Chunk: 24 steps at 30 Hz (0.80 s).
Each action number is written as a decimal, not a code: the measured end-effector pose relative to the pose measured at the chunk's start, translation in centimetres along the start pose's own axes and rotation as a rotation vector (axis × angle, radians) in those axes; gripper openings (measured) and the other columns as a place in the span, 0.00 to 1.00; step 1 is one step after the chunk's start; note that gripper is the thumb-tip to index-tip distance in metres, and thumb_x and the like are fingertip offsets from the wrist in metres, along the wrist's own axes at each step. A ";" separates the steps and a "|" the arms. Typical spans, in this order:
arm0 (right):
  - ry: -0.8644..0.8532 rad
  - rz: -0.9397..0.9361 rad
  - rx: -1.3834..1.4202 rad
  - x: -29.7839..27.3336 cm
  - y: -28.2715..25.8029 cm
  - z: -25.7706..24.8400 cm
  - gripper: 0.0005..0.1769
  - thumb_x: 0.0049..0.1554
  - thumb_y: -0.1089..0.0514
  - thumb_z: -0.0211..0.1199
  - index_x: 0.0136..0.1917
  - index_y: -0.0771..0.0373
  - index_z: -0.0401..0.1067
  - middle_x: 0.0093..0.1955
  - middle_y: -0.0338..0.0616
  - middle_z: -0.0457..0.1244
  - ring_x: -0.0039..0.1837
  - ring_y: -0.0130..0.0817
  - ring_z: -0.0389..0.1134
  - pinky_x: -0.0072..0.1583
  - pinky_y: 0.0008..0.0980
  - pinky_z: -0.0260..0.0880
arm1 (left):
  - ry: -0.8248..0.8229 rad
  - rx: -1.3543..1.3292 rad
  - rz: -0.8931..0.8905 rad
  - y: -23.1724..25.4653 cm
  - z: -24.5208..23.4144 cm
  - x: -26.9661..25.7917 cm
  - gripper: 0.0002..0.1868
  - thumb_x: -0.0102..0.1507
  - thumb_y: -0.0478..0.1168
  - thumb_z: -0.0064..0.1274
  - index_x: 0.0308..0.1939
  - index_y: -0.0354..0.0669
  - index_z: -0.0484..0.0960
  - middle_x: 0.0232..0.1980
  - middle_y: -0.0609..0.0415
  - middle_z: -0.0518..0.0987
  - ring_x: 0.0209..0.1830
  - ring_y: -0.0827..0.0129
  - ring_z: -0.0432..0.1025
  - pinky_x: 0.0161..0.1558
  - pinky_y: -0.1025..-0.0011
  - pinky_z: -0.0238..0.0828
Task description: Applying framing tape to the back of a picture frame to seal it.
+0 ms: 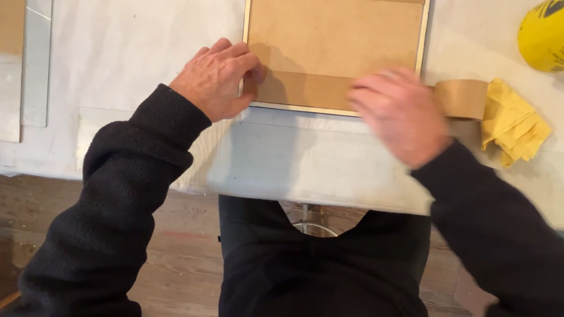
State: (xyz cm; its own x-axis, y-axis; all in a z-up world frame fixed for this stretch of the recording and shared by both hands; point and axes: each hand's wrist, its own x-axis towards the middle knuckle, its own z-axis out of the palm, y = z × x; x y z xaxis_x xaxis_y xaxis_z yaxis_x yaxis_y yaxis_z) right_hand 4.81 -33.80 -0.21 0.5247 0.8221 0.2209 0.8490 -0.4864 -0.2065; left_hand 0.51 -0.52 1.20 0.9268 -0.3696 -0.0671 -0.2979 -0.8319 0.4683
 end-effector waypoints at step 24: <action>-0.136 0.196 -0.163 -4.0 2.9 -3.7 0.07 0.59 0.51 0.70 0.48 0.54 0.81 0.52 0.30 0.70 0.59 0.30 0.70 0.83 0.57 0.44 | 0.265 0.047 0.349 11.0 10.2 7.3 0.15 0.55 0.35 0.53 0.47 0.45 0.79 0.51 0.48 0.76 0.49 0.55 0.74 0.46 0.57 0.72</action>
State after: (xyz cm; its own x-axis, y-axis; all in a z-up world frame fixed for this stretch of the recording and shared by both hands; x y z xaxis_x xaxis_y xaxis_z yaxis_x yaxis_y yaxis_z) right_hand 5.35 -39.59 1.83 0.6760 0.7344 0.0601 0.7367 -0.6721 -0.0742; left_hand 1.69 -16.58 -3.11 0.7936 -0.5180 0.3192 -0.6079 -0.6960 0.3821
